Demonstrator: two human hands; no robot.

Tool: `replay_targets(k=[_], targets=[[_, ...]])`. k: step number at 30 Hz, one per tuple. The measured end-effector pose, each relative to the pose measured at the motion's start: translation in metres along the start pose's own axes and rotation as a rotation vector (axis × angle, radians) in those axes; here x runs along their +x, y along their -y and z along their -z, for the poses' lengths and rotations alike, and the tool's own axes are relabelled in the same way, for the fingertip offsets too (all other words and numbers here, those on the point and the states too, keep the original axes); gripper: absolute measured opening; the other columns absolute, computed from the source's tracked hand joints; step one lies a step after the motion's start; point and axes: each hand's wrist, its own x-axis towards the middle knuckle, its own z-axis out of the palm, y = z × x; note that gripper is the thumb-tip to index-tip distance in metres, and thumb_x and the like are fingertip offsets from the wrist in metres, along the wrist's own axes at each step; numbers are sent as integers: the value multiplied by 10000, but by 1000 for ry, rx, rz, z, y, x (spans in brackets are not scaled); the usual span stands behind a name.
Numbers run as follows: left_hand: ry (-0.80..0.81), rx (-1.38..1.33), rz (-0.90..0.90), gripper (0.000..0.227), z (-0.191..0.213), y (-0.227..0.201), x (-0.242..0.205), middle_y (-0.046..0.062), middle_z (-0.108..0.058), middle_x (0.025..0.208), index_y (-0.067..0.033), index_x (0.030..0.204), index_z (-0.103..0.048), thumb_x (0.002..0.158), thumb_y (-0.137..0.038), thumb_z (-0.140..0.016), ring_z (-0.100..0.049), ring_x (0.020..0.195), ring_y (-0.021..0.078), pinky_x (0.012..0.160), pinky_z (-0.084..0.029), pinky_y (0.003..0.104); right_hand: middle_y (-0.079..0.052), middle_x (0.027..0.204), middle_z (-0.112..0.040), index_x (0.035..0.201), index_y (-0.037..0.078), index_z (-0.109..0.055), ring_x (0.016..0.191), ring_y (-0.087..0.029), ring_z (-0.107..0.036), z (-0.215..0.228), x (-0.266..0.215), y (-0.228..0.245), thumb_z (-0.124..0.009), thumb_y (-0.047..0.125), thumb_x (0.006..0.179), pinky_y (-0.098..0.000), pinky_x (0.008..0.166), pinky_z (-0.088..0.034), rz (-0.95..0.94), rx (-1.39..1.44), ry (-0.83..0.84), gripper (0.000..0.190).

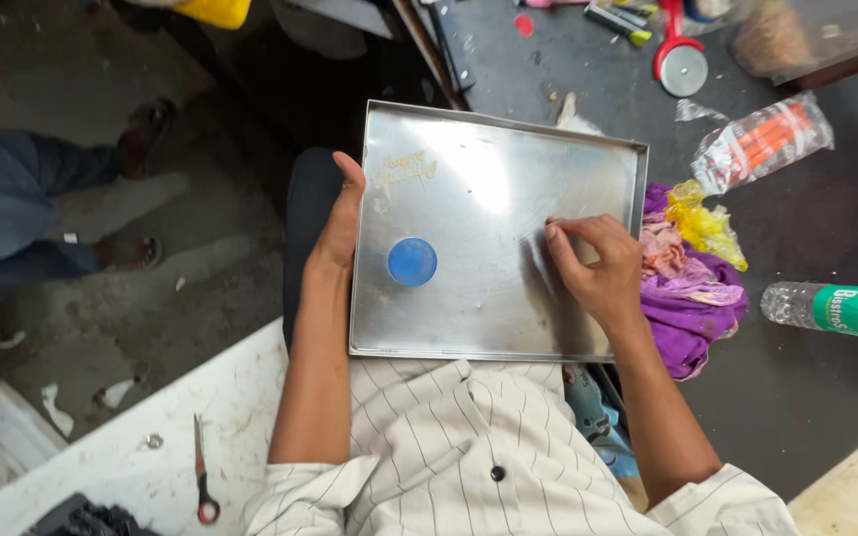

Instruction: The person organizes various baking and decorating supplies onto a metal tray resting on their lap. They place a small brush, a pink spatula, a pizza cutter, and small metal piping tips onto the tray. The person also handles a plastic bag of white decorations, a sticker, and a box of butterfly-shaped lights, moving them around the workspace.

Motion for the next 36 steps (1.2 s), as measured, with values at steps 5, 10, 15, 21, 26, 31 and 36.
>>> replay_targets(k=[5, 10, 15, 21, 26, 31, 36], targets=[[38, -266, -48, 930, 2, 19, 12, 226, -655, 1328, 43, 1473, -524, 993, -735, -352, -684, 1175, 267, 917, -613, 378, -106, 899, -730, 961, 26, -778, 860, -266, -661, 1, 3, 10, -801, 129, 909, -377, 777, -508, -70, -74, 10, 118], [46, -374, -46, 885, 17, 37, 3, 214, -647, 1346, 42, 1508, -506, 1039, -699, -388, -681, 1185, 263, 944, -599, 380, -115, 1114, -726, 1115, 29, -738, 1059, -281, -642, -16, 20, 31, -773, 144, 927, -386, 928, -512, 41, 65, 119, 224], [167, -507, -4, 935, 29, 49, 2, 198, -617, 1412, 22, 1502, -439, 948, -727, -354, -656, 1252, 300, 1021, -581, 421, -112, 1383, -665, 1306, 59, -680, 1255, -286, -599, -42, 48, 54, -724, 145, 999, -399, 1062, -499, 168, 211, 257, 321], [105, -559, -5, 858, 49, 74, 13, 188, -620, 1404, 34, 1500, -471, 1035, -681, -377, -647, 1249, 290, 1063, -546, 425, -131, 1470, -571, 1416, 29, -590, 1319, -373, -498, -82, 66, 68, -751, 148, 933, -470, 1071, -426, 347, -36, 360, 524], [173, -562, -39, 776, 54, 81, 17, 199, -647, 1341, 49, 1469, -502, 1108, -630, -393, -668, 1202, 295, 1040, -556, 428, -113, 1385, -633, 1361, 26, -647, 1335, -339, -530, -84, 49, 70, -714, 98, 966, -465, 1125, -433, 257, -20, 364, 408], [142, -542, -40, 743, 42, 67, 17, 196, -645, 1331, 15, 1470, -495, 1073, -606, -401, -682, 1184, 286, 1018, -574, 419, -120, 1401, -646, 1263, 30, -707, 1369, -349, -516, -76, 35, 71, -702, 112, 992, -450, 1143, -436, 242, -13, 380, 283], [185, -537, -54, 767, 37, 66, 15, 204, -639, 1362, 19, 1486, -494, 1081, -625, -396, -674, 1222, 299, 1015, -565, 405, -143, 1507, -588, 1338, 34, -679, 1433, -356, -480, -71, 34, 67, -671, 322, 1085, -498, 1195, -397, 184, 111, 417, 384]])
